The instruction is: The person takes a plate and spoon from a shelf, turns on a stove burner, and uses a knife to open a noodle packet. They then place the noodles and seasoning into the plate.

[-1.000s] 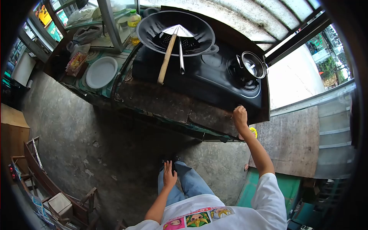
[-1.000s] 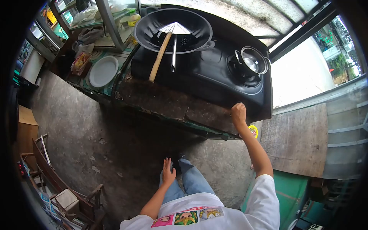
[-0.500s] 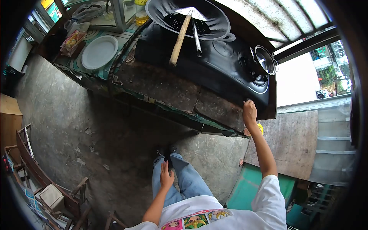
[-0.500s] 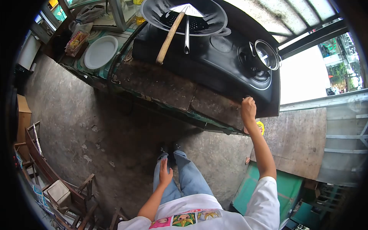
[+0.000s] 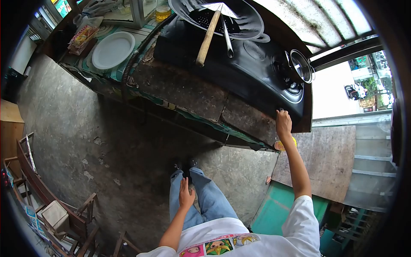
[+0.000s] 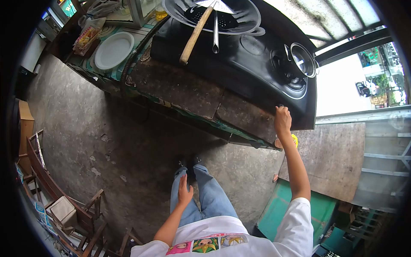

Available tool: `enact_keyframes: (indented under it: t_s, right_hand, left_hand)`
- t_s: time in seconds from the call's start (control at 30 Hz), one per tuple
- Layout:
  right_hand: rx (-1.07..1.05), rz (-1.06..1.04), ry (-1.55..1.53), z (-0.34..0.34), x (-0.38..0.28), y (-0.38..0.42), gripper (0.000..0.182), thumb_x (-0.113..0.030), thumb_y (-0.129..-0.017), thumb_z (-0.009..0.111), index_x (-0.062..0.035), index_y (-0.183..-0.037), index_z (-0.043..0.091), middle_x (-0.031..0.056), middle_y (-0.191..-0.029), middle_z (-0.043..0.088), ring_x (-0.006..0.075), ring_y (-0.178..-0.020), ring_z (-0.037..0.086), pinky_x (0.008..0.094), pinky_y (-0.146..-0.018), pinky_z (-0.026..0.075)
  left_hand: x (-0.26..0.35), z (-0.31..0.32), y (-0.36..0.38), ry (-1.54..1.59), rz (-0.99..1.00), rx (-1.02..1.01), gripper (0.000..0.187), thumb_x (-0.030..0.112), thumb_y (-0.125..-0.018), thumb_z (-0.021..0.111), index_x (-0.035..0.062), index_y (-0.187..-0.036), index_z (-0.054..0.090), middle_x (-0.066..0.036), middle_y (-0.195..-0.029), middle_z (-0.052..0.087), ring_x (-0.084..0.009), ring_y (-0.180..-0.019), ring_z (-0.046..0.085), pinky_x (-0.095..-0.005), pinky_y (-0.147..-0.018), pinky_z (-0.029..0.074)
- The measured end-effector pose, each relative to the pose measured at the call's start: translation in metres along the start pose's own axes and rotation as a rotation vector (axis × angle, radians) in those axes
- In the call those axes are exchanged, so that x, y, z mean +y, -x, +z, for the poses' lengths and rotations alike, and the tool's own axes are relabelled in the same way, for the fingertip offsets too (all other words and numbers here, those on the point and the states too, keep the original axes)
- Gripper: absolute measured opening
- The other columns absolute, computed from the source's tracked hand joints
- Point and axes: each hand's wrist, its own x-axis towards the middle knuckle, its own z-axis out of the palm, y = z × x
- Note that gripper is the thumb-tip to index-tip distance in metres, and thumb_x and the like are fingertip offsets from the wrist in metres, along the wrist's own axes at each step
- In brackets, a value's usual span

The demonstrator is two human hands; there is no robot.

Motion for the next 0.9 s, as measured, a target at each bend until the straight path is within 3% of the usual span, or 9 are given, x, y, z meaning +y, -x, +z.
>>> enact_keyframes:
  t_s: [0.27,0.9]
  right_hand:
    - [0.011,0.002,-0.04,-0.003,0.0,-0.001,0.027,-0.024,-0.091,0.046,-0.0018,-0.079,0.054,0.0141,-0.078,0.057,0.0257,-0.071,0.062,0.0319,-0.06,0.052]
    - [-0.043,0.161,-0.34,-0.016,0.0,-0.005,0.036,-0.025,-0.091,0.045,0.0043,-0.076,0.058,0.0244,-0.078,0.059,0.0391,-0.071,0.06,0.0448,-0.063,0.049]
  left_hand:
    - [-0.007,0.005,0.005,-0.018,-0.008,-0.011,0.062,0.007,-0.076,0.051,0.0042,-0.134,0.032,-0.022,-0.136,0.033,-0.0367,-0.128,0.029,-0.038,-0.104,0.027]
    - [-0.01,0.005,0.004,-0.008,-0.02,-0.014,0.063,0.006,-0.076,0.052,0.0052,-0.135,0.03,-0.023,-0.136,0.033,-0.0381,-0.127,0.03,-0.0389,-0.104,0.028]
